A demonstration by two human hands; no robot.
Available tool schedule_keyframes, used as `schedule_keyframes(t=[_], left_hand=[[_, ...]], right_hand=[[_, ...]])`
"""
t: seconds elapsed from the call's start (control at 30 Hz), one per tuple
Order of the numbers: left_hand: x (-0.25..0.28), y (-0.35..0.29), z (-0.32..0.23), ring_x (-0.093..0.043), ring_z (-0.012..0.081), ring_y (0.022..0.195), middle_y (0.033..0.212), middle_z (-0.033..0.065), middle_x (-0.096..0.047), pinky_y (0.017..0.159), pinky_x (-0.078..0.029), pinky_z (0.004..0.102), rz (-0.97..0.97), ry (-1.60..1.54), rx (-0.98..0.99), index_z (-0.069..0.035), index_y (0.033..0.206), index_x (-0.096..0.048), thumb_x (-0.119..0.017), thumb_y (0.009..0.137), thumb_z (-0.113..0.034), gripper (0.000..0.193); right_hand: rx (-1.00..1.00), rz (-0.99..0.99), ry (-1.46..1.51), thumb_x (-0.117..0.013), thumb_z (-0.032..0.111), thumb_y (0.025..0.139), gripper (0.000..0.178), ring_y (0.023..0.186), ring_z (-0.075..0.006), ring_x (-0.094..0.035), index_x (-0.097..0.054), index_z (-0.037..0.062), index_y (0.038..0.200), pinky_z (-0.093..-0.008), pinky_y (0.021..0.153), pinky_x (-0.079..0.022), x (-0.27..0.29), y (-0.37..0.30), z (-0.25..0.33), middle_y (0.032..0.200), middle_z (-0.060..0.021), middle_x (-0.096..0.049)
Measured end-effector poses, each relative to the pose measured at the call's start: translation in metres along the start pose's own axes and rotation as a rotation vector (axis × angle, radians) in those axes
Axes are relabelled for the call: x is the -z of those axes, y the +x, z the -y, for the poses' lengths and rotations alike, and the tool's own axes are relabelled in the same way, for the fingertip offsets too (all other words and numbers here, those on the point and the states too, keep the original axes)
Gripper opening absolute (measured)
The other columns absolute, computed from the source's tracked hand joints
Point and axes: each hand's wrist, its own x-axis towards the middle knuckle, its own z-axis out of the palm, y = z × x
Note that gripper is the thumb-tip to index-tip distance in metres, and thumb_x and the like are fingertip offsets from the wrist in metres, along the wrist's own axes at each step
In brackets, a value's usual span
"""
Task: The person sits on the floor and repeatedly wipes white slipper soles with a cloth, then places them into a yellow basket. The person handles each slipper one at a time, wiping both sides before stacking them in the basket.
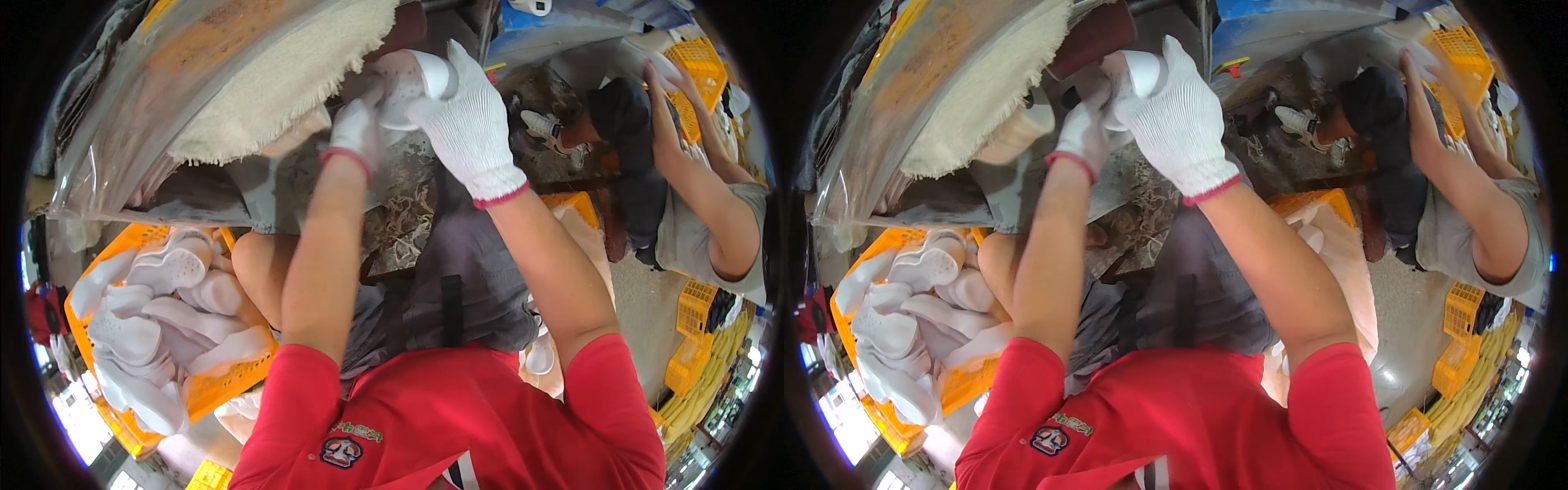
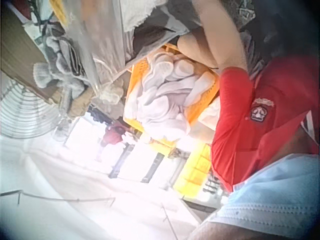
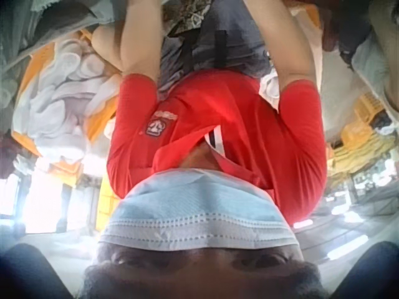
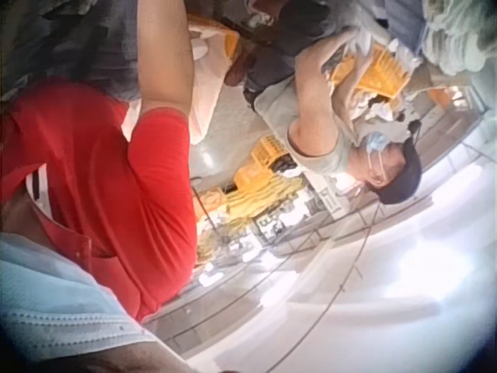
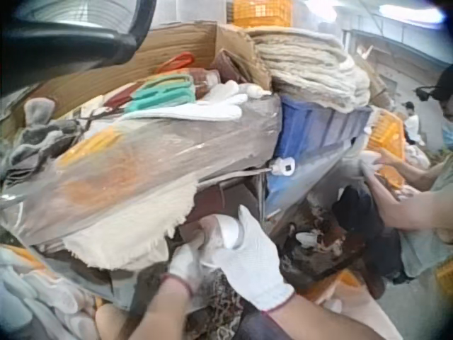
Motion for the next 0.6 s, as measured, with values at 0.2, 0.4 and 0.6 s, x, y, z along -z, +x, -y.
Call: schedule_keyframes(t=[0.2,0.4,0.6], left_hand=[[0.068,-0.091,-0.045,-0.074,0.0244,0.105,0.117,0.016,-0.08,0.096,-0.058,0.0357,-0.06,1.264,-0.226,-0.003,0.128,-0.078,-0.071,0.103,-0.05,0.053],[0.003,-0.066,0.017,-0.075,0.0328,0.101,0.11,0.018,-0.078,0.093,-0.059,0.0422,-0.077,0.684,-0.51,-0.005,0.117,-0.077,-0.073,0.099,-0.026,0.028],[0.011,-0.04,0.012,-0.071,0.0242,0.114,0.13,0.0135,-0.072,0.098,-0.058,0.037,0.284,0.024,-0.2,-0.003,0.145,-0.063,-0.067,0.111,-0.039,0.05]], right_hand=[[-0.091,0.245,0.063,-0.077,0.042,0.084,0.058,0.112,-0.0472,-0.075,-0.077,-0.0084,0.113,-0.0476,0.097,-0.06,-0.032,0.048,-0.013,0.109,-0.034,-0.077],[-0.189,0.393,0.153,-0.086,0.026,0.077,0.056,0.112,-0.043,-0.07,-0.069,-0.0011,0.122,-0.045,0.098,-0.059,0.012,-0.001,0.085,0.117,-0.0222,-0.073],[0.897,0.391,-0.858,-0.078,0.016,0.078,0.062,0.124,-0.0402,-0.065,-0.073,0.0197,0.139,-0.0501,0.102,-0.056,0.063,-0.045,0.039,0.135,-0.0157,-0.07]])
